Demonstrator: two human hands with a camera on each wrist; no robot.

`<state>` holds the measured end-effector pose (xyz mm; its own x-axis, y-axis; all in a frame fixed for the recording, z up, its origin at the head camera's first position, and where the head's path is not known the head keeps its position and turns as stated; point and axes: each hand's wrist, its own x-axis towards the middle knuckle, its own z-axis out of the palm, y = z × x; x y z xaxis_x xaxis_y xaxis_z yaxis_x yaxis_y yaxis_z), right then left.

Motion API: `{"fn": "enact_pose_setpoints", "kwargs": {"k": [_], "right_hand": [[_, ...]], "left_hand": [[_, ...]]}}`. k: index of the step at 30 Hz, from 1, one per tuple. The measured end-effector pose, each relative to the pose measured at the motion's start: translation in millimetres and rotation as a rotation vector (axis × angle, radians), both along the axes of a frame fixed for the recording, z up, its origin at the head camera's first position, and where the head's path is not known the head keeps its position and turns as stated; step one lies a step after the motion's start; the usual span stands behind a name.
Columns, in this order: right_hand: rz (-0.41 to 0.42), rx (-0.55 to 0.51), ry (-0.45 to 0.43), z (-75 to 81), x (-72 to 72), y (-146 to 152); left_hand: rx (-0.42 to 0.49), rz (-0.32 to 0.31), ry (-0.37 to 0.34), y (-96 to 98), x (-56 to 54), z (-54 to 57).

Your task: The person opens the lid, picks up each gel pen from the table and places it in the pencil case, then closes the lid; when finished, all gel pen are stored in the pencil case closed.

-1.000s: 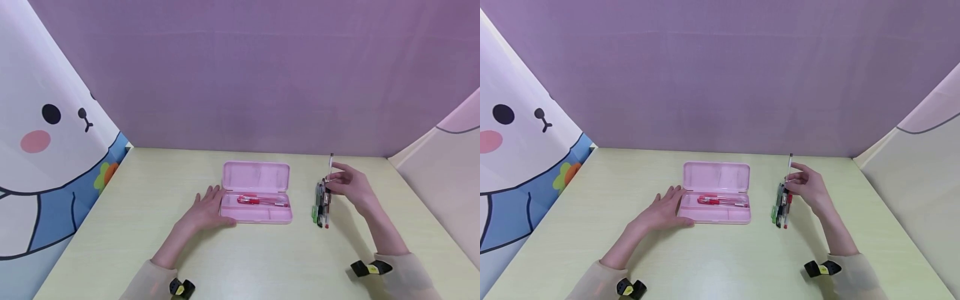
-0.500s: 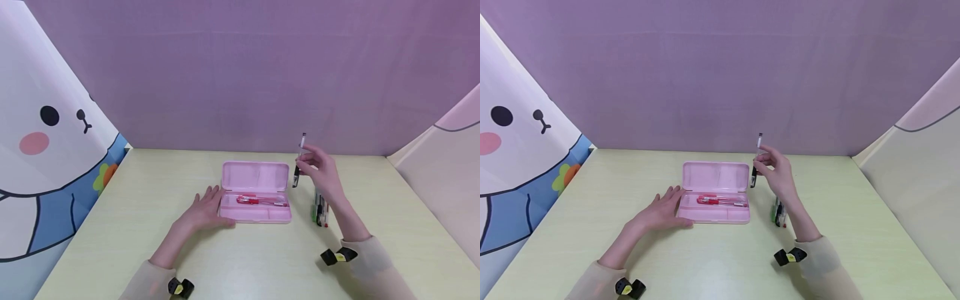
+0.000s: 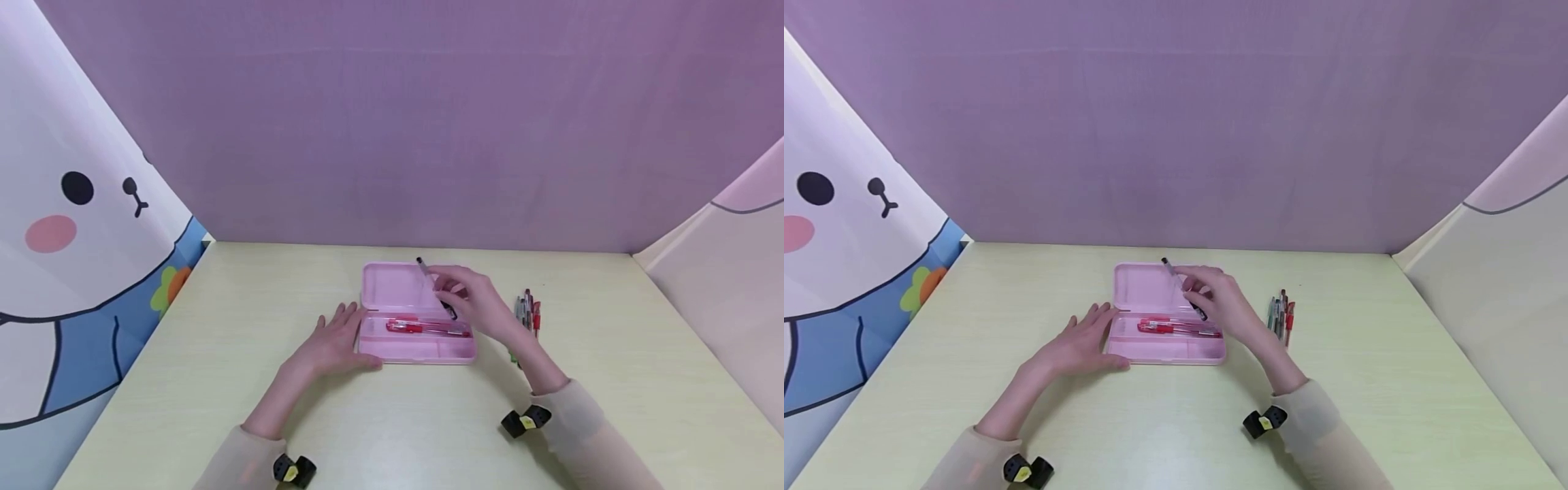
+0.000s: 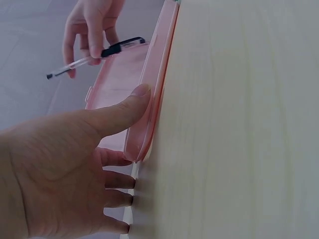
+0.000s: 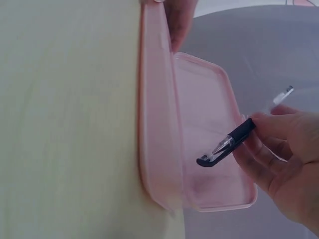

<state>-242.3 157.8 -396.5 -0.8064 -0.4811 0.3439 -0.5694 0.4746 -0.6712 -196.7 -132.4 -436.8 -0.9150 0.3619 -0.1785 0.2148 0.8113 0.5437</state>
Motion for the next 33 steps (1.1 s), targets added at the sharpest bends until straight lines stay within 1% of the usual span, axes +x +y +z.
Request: {"fn": "enact_pose_setpoints", "kwargs": {"k": [4,10,13,19,22,33], "right_hand": [[0.046,0.078,0.048,-6.3,0.2,-4.4],[0.046,0.238,0.085,-10.9,2.8,-8.1],[0.048,0.303,0.076,-12.4,4.3,-9.6],[0.063,0.412,0.027,-15.5,9.1,-11.4],[0.061,0.434,0.022,-16.9,10.5,-12.0],[0.065,0.464,0.06,-20.6,9.9,-10.1]], "left_hand": [[0.0,0.002,-0.005,-0.1,-0.1,-0.1],[-0.006,0.002,-0.008,0.0,0.7,0.2],[-0.008,0.004,-0.003,0.2,1.0,0.7],[-0.003,0.006,-0.004,0.5,1.6,0.9],[-0.004,0.004,-0.004,0.4,1.5,0.7],[0.006,0.011,-0.005,0.8,1.8,0.8]]}}
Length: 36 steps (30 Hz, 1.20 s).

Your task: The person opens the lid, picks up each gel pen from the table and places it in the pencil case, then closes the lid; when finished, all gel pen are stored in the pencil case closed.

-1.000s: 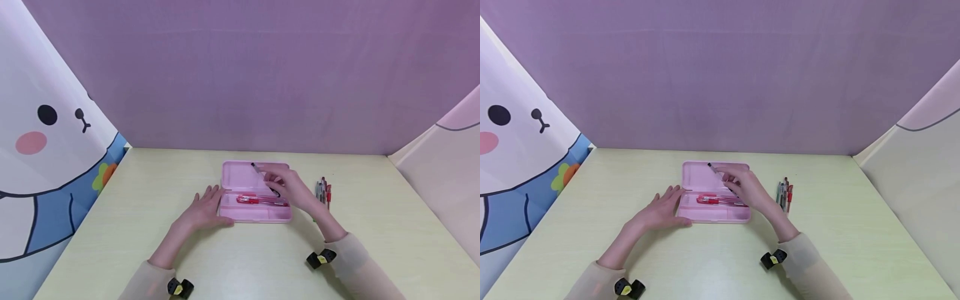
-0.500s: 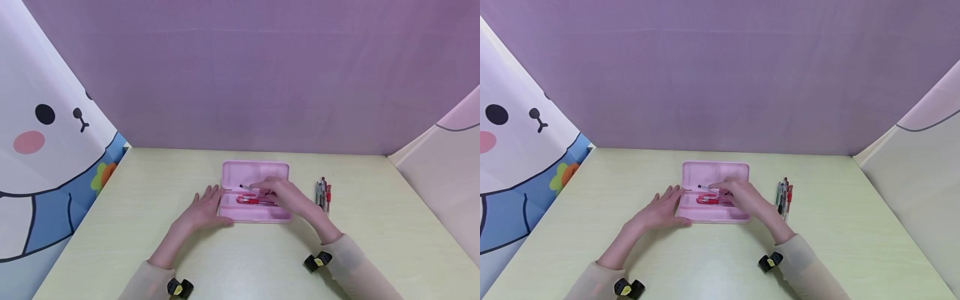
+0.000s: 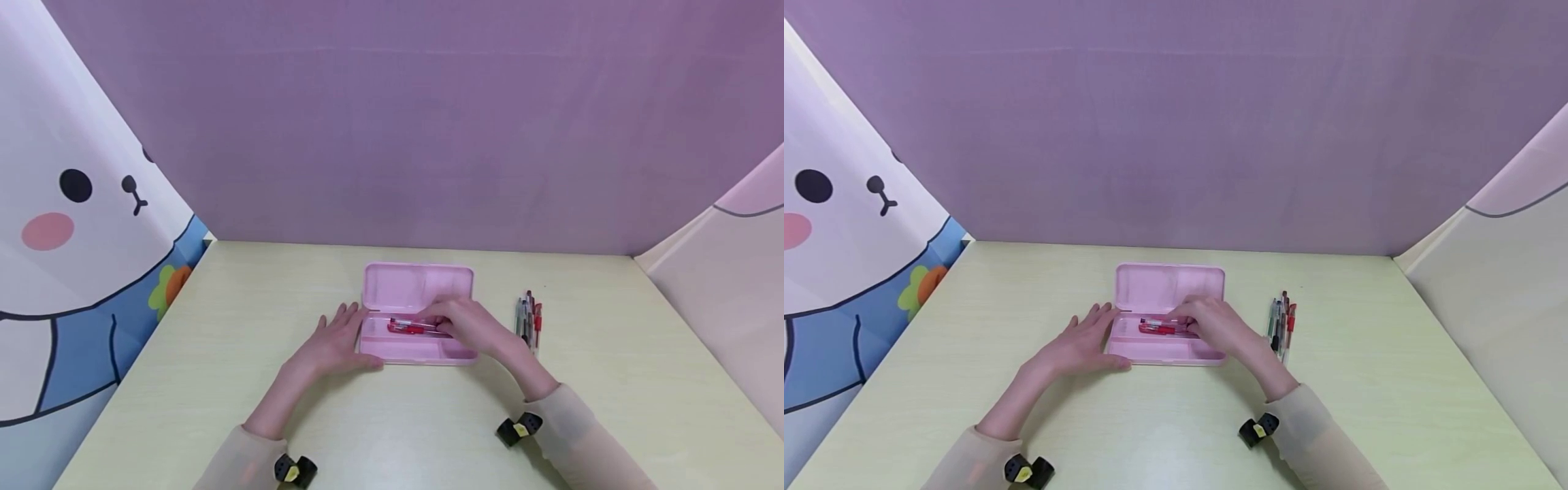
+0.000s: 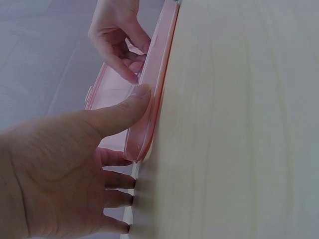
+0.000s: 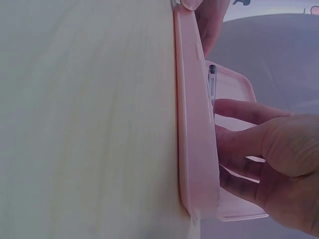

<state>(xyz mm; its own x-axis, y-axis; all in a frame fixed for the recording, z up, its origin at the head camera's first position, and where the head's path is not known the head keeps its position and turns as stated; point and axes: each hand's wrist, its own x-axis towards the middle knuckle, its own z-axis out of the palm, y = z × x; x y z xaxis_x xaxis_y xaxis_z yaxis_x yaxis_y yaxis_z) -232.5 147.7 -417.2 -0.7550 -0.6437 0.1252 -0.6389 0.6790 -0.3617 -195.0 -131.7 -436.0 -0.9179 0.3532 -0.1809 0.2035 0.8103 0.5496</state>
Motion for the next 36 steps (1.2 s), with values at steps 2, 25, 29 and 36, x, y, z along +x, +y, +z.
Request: {"fn": "enact_pose_setpoints", "kwargs": {"k": [2,25,29,36], "right_hand": [[0.003,0.004,0.0,0.0,0.1,1.3],[-0.286,-0.365,-0.02,25.1,6.2,87.2],[-0.334,-0.419,-0.077,22.6,11.8,112.9],[-0.398,-0.44,-0.154,19.5,17.0,143.2]], "left_hand": [[0.0,-0.001,0.002,0.4,0.2,0.3],[0.001,-0.006,0.001,4.4,-0.4,3.0],[0.004,-0.011,0.002,4.3,-0.4,2.5],[-0.004,-0.002,0.007,2.7,1.1,0.8]]}}
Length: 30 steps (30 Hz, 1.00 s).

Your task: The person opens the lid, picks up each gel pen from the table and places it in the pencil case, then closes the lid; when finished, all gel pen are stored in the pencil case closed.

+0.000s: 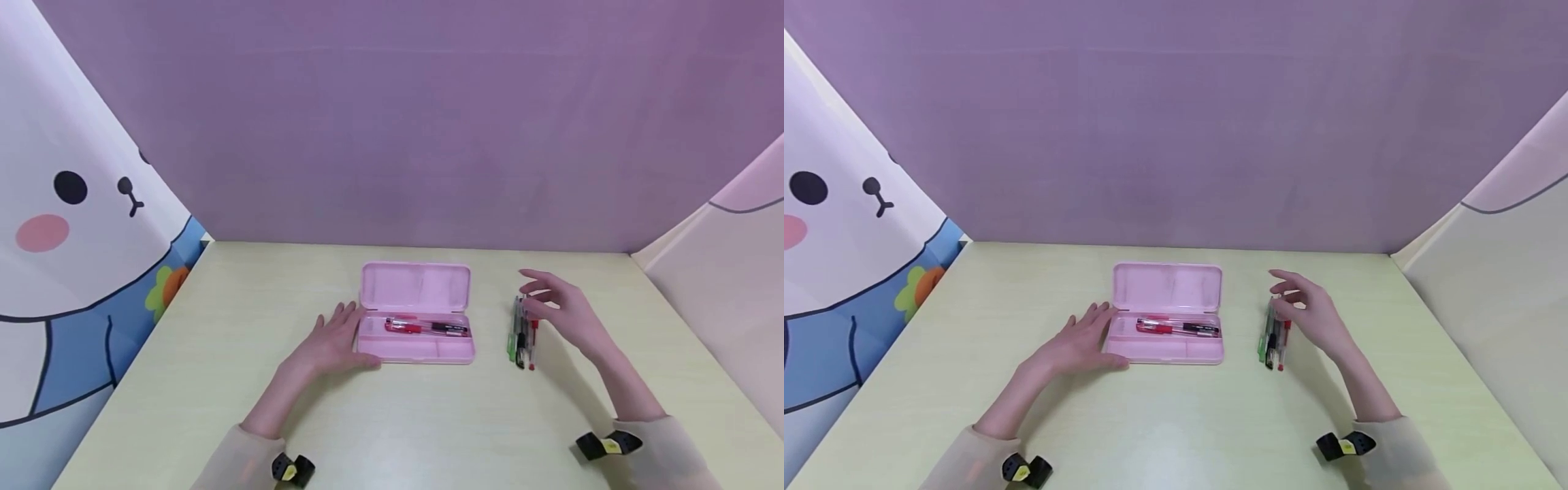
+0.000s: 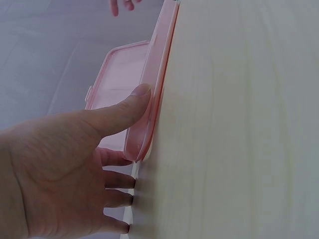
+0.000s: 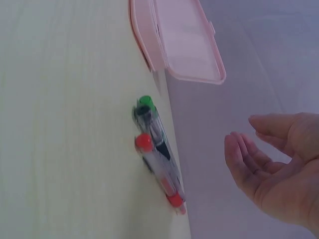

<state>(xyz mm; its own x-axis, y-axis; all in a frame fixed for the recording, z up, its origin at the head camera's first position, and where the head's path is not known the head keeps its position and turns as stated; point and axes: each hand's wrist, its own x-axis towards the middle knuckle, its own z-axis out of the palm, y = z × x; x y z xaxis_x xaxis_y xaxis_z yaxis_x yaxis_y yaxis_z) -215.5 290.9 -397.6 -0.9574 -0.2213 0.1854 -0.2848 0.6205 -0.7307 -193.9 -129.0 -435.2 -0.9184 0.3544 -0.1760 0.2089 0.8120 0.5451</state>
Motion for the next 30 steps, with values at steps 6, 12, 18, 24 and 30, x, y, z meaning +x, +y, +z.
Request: {"fn": "enact_pose_setpoints", "kwargs": {"k": [6,12,18,24,30], "right_hand": [[-0.031,-0.102,-0.144,-1.0,-1.4,15.4],[-0.066,-0.151,-0.311,-5.7,-1.7,24.0],[-0.092,-0.162,-0.436,-13.6,-4.2,27.3],[-0.116,-0.18,-0.484,-21.3,-5.1,27.0],[-0.118,-0.168,-0.488,-24.8,-5.2,23.0]], "left_hand": [[0.005,0.002,-0.006,-0.7,0.7,-0.7],[0.004,-0.002,-0.005,-0.6,0.9,-0.2],[0.001,-0.001,-0.005,-0.5,0.8,0.2],[0.002,0.002,-0.004,-0.3,0.5,0.1],[0.005,0.003,-0.005,0.1,0.4,0.9]]}}
